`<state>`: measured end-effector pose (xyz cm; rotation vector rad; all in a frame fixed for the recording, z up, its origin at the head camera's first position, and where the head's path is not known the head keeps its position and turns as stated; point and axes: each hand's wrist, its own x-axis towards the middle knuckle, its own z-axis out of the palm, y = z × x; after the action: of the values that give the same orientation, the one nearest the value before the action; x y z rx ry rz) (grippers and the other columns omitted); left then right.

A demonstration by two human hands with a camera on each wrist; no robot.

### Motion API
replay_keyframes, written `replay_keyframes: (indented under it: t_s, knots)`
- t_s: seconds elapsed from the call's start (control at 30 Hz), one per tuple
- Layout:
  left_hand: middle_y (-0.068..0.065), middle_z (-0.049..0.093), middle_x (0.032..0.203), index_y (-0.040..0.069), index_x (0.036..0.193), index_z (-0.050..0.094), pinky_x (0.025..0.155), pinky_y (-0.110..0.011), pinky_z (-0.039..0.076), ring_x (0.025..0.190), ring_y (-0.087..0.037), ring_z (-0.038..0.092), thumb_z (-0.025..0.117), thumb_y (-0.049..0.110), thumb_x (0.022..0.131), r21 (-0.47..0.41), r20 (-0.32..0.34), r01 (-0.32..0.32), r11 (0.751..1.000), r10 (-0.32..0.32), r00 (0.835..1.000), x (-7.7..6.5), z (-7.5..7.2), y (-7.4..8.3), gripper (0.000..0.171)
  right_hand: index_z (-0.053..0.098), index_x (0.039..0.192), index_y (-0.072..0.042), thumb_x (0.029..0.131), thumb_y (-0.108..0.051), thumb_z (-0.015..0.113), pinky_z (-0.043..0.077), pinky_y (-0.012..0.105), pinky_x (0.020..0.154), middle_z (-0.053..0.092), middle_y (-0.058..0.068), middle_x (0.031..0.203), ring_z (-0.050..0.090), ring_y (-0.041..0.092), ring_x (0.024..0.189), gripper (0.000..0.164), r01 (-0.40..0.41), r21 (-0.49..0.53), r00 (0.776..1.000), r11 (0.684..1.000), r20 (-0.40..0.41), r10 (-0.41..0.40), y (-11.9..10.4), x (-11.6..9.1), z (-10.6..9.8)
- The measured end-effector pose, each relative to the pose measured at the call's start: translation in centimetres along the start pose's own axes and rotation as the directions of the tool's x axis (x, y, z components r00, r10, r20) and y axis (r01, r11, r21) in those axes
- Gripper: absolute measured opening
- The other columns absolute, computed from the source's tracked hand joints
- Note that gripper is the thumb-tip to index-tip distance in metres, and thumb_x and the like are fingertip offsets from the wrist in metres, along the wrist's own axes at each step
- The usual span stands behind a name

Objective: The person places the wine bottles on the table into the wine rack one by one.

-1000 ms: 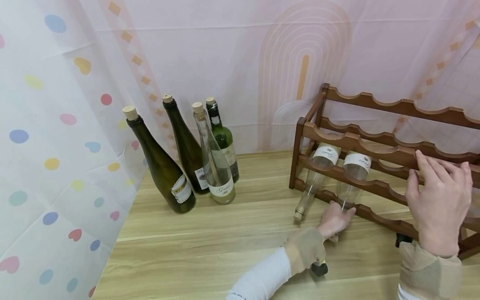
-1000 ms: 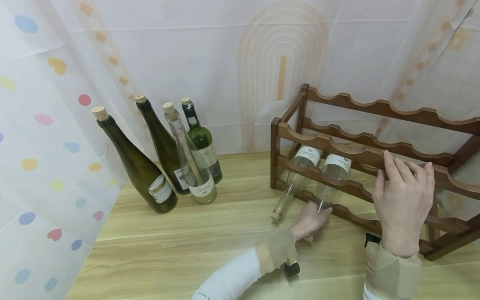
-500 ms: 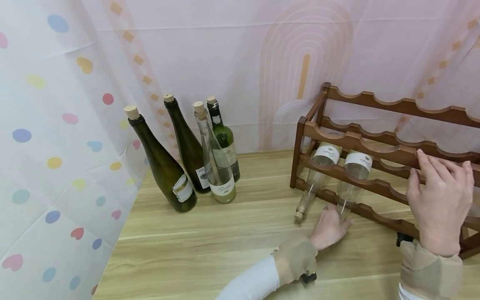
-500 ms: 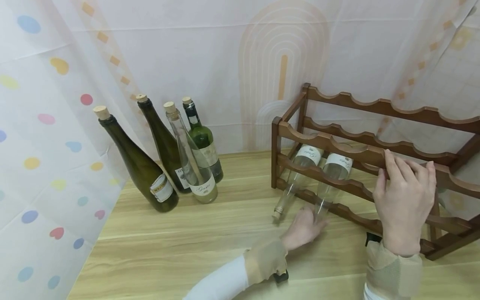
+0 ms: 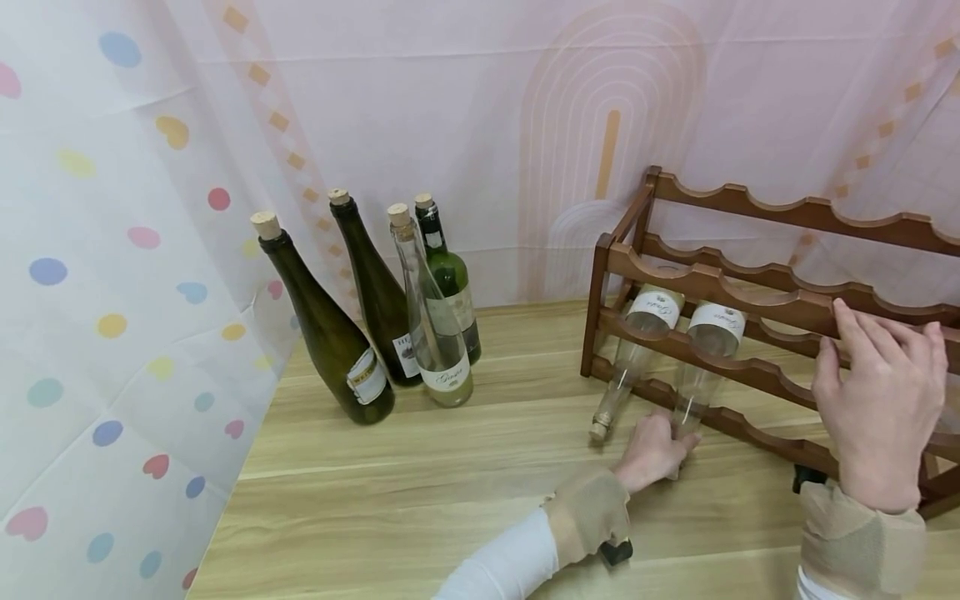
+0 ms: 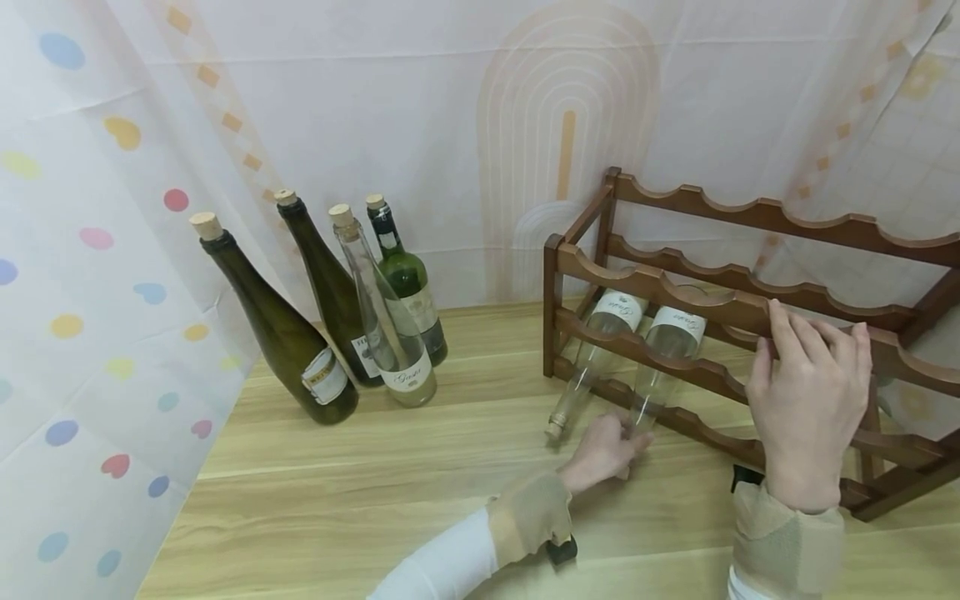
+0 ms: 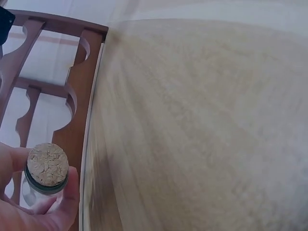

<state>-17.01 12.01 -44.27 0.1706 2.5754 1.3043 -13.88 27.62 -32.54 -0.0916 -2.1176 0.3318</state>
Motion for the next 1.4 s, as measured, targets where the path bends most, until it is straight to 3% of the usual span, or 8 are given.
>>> replay_keyframes:
  t_s: [0.57,0.77,0.9,1.03,1.2,1.27,1.3,1.4]
  knots:
    - [0.0,0.053,0.051,0.009,0.078,0.06,0.036,-0.018,0.029,0.037,-0.006,0.037,0.059,0.037,0.089,0.1,0.055,-0.068,0.993,0.062,0.997,-0.7,-1.5,-0.1,0.03,0.058,0.123,-0.002,0.087,-0.003,0.054,0.02,0.044,0.116,0.062,0.027,0.111,0.048,0.044,0.105,0.035,0.0,-0.002,1.0,1.0,0.008,0.0,0.1,-0.1,0.0]
    - [-0.003,0.071,0.091,0.007,0.111,0.061,0.059,-0.012,0.049,0.071,-0.004,0.063,0.056,0.027,0.092,0.117,-0.141,-0.255,0.96,0.27,0.952,-1.1,-4.8,-1.0,0.028,0.058,0.123,-0.002,0.087,-0.002,0.054,0.02,0.044,0.116,0.062,0.026,0.111,0.048,0.044,0.104,0.036,0.001,-0.002,1.0,1.0,0.007,-0.001,0.0,-0.1,0.0]
    - [-0.007,0.069,0.089,0.003,0.103,0.062,0.064,-0.013,0.052,0.075,-0.009,0.063,0.056,0.016,0.091,0.188,-0.409,-0.437,0.88,0.474,0.779,-0.8,-8.6,-1.6,0.018,0.059,0.122,-0.002,0.087,-0.002,0.054,0.02,0.045,0.116,0.062,0.026,0.111,0.048,0.044,0.104,0.036,0.002,0.0,1.0,1.0,0.002,-0.002,0.0,-0.1,0.0]
    - [-0.011,0.066,0.088,-0.002,0.097,0.061,0.073,-0.024,0.053,0.081,-0.017,0.061,0.058,0.009,0.089,0.293,-0.689,-0.463,0.837,0.52,0.505,-0.3,-13.7,-1.6,0.014,0.059,0.122,-0.002,0.087,-0.002,0.054,0.021,0.045,0.115,0.062,0.026,0.111,0.048,0.044,0.104,0.036,0.0,0.001,1.0,1.0,0.0,0.0,0.0,-0.1,0.0]
    - [-0.017,0.056,0.102,-0.003,0.103,0.056,0.088,-0.034,0.046,0.098,-0.026,0.051,0.061,0.011,0.086,0.258,-0.924,-0.401,0.879,0.345,0.162,0.1,-21.0,-1.3,0.023,0.058,0.123,-0.002,0.087,-0.002,0.054,0.02,0.045,0.116,0.062,0.026,0.111,0.048,0.044,0.104,0.036,-0.001,-0.004,1.0,1.0,0.007,0.001,0.0,-0.1,0.0]
    - [-0.018,0.051,0.111,-0.003,0.112,0.053,0.094,-0.037,0.041,0.105,-0.027,0.045,0.063,0.016,0.086,0.217,-0.956,-0.368,0.904,0.273,0.107,0.3,-23.3,-1.5,0.033,0.058,0.123,-0.002,0.087,-0.002,0.054,0.02,0.045,0.116,0.062,0.027,0.111,0.048,0.044,0.104,0.036,0.001,-0.005,1.0,1.0,0.007,0.0,0.0,-0.1,0.0]
    - [-0.017,0.048,0.115,-0.002,0.116,0.05,0.096,-0.038,0.039,0.108,-0.027,0.042,0.063,0.019,0.086,0.196,-0.962,-0.35,0.916,0.249,0.112,0.4,-24.3,-1.7,0.039,0.058,0.123,-0.002,0.087,-0.002,0.054,0.02,0.045,0.116,0.062,0.027,0.111,0.048,0.044,0.104,0.036,0.001,-0.004,1.0,1.0,0.006,-0.001,0.0,-0.1,0.0]
    - [-0.015,0.046,0.123,0.0,0.128,0.043,0.098,-0.042,0.035,0.113,-0.027,0.04,0.063,0.029,0.086,0.131,-0.956,-0.305,0.943,0.201,0.212,0.8,-26.2,-2.5,0.055,0.058,0.122,-0.002,0.087,-0.002,0.054,0.02,0.045,0.116,0.062,0.027,0.111,0.048,0.044,0.104,0.036,0.001,-0.001,1.0,1.0,0.003,-0.001,0.0,-0.1,0.0]
